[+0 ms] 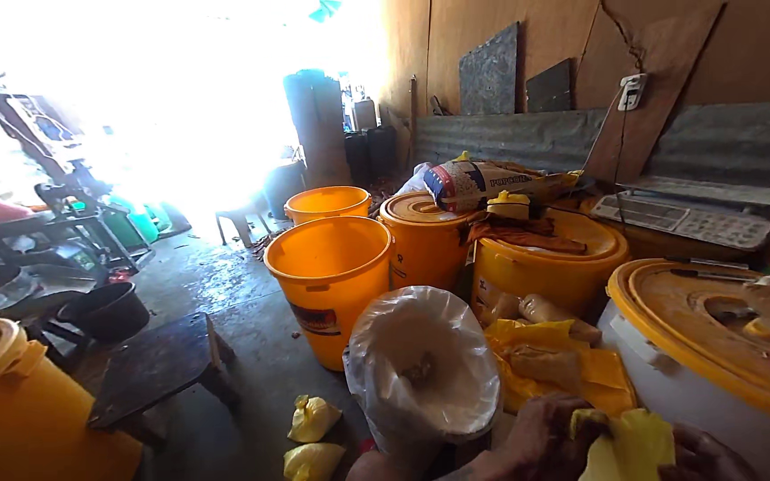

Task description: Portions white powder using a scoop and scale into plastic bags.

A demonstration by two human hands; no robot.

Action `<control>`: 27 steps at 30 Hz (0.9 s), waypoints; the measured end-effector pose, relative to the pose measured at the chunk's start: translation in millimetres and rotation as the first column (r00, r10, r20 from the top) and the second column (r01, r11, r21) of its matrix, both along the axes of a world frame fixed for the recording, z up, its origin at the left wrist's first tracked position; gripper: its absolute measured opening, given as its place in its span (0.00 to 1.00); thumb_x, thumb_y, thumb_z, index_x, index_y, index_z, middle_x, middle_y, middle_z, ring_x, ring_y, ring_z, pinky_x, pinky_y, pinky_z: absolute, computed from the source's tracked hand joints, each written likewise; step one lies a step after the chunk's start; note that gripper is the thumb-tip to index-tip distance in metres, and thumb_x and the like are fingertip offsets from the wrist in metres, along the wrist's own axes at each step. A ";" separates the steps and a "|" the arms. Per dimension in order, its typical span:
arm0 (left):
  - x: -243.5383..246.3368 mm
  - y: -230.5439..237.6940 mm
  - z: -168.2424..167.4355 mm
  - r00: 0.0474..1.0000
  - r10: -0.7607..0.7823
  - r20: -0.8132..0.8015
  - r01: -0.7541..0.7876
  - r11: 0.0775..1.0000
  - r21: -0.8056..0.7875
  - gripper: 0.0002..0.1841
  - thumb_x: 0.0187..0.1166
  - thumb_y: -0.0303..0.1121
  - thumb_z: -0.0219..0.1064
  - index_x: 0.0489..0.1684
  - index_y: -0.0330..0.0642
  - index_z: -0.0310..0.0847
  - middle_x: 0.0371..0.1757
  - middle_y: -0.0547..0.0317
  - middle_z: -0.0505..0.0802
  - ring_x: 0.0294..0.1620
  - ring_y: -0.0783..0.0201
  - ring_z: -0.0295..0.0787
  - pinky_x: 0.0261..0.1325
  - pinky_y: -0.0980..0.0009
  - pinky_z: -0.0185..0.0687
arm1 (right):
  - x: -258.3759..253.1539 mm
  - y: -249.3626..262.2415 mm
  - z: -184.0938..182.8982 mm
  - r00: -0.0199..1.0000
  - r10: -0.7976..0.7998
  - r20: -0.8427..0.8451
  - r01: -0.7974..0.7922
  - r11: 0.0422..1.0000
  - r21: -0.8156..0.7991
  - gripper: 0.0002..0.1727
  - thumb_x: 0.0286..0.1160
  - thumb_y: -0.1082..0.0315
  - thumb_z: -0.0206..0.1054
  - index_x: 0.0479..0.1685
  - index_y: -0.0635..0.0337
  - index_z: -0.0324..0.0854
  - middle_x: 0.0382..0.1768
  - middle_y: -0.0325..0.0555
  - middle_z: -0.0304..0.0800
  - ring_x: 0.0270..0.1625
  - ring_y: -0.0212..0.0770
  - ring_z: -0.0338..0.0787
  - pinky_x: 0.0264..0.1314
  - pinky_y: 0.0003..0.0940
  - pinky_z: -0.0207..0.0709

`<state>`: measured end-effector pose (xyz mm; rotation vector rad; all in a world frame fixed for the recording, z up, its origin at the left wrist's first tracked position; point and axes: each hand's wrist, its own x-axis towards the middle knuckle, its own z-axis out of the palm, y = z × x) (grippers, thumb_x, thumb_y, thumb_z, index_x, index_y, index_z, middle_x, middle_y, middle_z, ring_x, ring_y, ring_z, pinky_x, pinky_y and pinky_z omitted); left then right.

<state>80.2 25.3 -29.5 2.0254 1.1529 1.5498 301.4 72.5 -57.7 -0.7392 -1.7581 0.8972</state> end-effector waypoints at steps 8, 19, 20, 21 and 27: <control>-8.3 -2.2 9.5 0.989 -0.019 0.144 0.034 0.994 -0.105 0.17 0.91 0.34 0.55 0.40 0.32 0.87 0.32 0.56 0.90 0.33 0.71 0.86 0.43 0.70 0.82 | -19.5 -10.7 -12.0 0.984 -0.158 -0.085 0.152 0.986 -0.064 0.11 0.73 0.74 0.72 0.47 0.73 0.82 0.38 0.32 0.93 0.43 0.18 0.91 0.54 0.21 0.88; -37.6 -4.5 17.9 0.968 -0.086 0.235 0.177 0.900 -0.399 0.24 0.82 0.41 0.70 0.70 0.33 0.77 0.57 0.60 0.93 0.58 0.74 0.90 0.67 0.71 0.86 | -31.3 -16.4 0.9 0.980 -0.168 -0.104 0.174 0.983 0.051 0.10 0.83 0.67 0.65 0.46 0.65 0.87 0.39 0.32 0.95 0.44 0.19 0.92 0.55 0.20 0.88; -42.0 -3.7 14.3 0.982 -0.132 0.135 0.179 0.873 -0.454 0.33 0.74 0.47 0.77 0.73 0.35 0.74 0.61 0.59 0.92 0.63 0.72 0.89 0.70 0.70 0.85 | -31.3 -12.1 -0.3 0.979 -0.144 -0.143 0.150 0.988 0.031 0.09 0.83 0.69 0.65 0.45 0.65 0.88 0.39 0.33 0.95 0.44 0.20 0.92 0.55 0.21 0.88; -44.8 -2.0 8.2 0.984 -0.175 0.024 0.163 0.848 -0.504 0.38 0.70 0.51 0.79 0.75 0.37 0.73 0.64 0.59 0.90 0.65 0.72 0.87 0.71 0.70 0.84 | -31.9 -7.8 -3.4 0.973 -0.137 -0.183 0.144 0.989 0.023 0.08 0.83 0.71 0.64 0.45 0.66 0.88 0.39 0.34 0.95 0.44 0.21 0.93 0.56 0.22 0.88; -28.3 -7.7 0.0 0.984 -0.042 -0.172 -0.055 0.852 -0.520 0.18 0.89 0.45 0.58 0.43 0.40 0.87 0.34 0.65 0.91 0.37 0.77 0.87 0.48 0.72 0.84 | -24.4 -15.5 1.9 0.977 -0.098 -0.191 0.164 0.916 0.366 0.08 0.82 0.68 0.67 0.45 0.65 0.86 0.45 0.39 0.90 0.54 0.23 0.87 0.63 0.21 0.81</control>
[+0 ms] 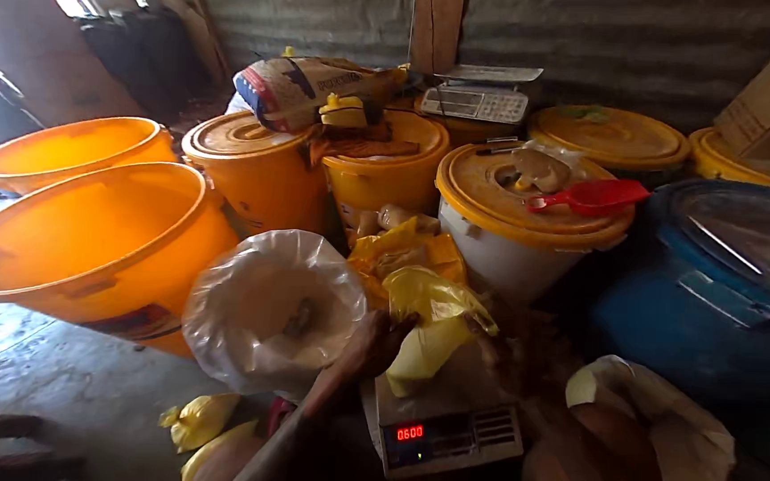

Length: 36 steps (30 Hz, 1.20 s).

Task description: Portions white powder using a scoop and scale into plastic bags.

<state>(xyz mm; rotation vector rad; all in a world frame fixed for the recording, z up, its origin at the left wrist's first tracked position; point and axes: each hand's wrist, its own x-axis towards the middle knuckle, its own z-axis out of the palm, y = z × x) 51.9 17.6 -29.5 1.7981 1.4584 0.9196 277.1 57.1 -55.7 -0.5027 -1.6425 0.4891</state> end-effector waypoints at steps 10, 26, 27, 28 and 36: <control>5.5 9.2 -11.1 0.972 -0.012 0.235 0.023 0.999 -0.041 0.15 0.90 0.41 0.57 0.39 0.44 0.86 0.30 0.73 0.88 0.33 0.82 0.85 0.43 0.78 0.83 | -2.2 -4.8 0.3 1.000 -0.021 0.021 0.022 0.996 -0.086 0.12 0.84 0.62 0.66 0.41 0.62 0.88 0.38 0.32 0.91 0.45 0.16 0.88 0.53 0.16 0.83; -1.8 4.4 -40.6 0.996 -0.089 -0.023 0.085 0.984 -0.158 0.50 0.58 0.56 0.85 0.84 0.42 0.70 0.79 0.46 0.81 0.78 0.55 0.79 0.81 0.53 0.75 | 5.0 -10.8 -19.9 0.987 -0.092 0.134 0.126 0.953 -0.276 0.18 0.84 0.65 0.64 0.47 0.79 0.85 0.45 0.47 0.94 0.52 0.15 0.88 0.63 0.15 0.80; 5.4 3.2 -50.1 0.992 -0.094 -0.083 0.081 0.987 -0.142 0.54 0.56 0.58 0.86 0.85 0.41 0.67 0.81 0.44 0.79 0.79 0.53 0.78 0.82 0.50 0.73 | 4.0 -12.0 -20.3 0.988 -0.079 0.133 0.112 0.958 -0.263 0.19 0.85 0.64 0.64 0.48 0.78 0.84 0.46 0.45 0.94 0.52 0.14 0.88 0.63 0.15 0.80; 13.9 2.4 -60.8 0.988 -0.088 -0.129 0.075 0.991 -0.108 0.56 0.54 0.61 0.86 0.85 0.40 0.67 0.81 0.44 0.79 0.80 0.51 0.77 0.83 0.46 0.71 | 2.0 -14.5 -20.2 0.991 -0.047 0.129 0.080 0.961 -0.264 0.20 0.86 0.63 0.64 0.53 0.78 0.83 0.48 0.46 0.93 0.55 0.15 0.88 0.65 0.15 0.81; 55.4 -51.1 -65.6 0.920 -0.059 -0.387 -0.007 0.986 -0.168 0.24 0.86 0.37 0.63 0.69 0.21 0.79 0.70 0.27 0.86 0.76 0.34 0.79 0.85 0.42 0.62 | -28.5 -43.6 -20.1 0.928 0.187 0.324 -0.120 0.969 -0.216 0.23 0.81 0.57 0.69 0.56 0.73 0.85 0.53 0.62 0.92 0.59 0.51 0.91 0.67 0.50 0.83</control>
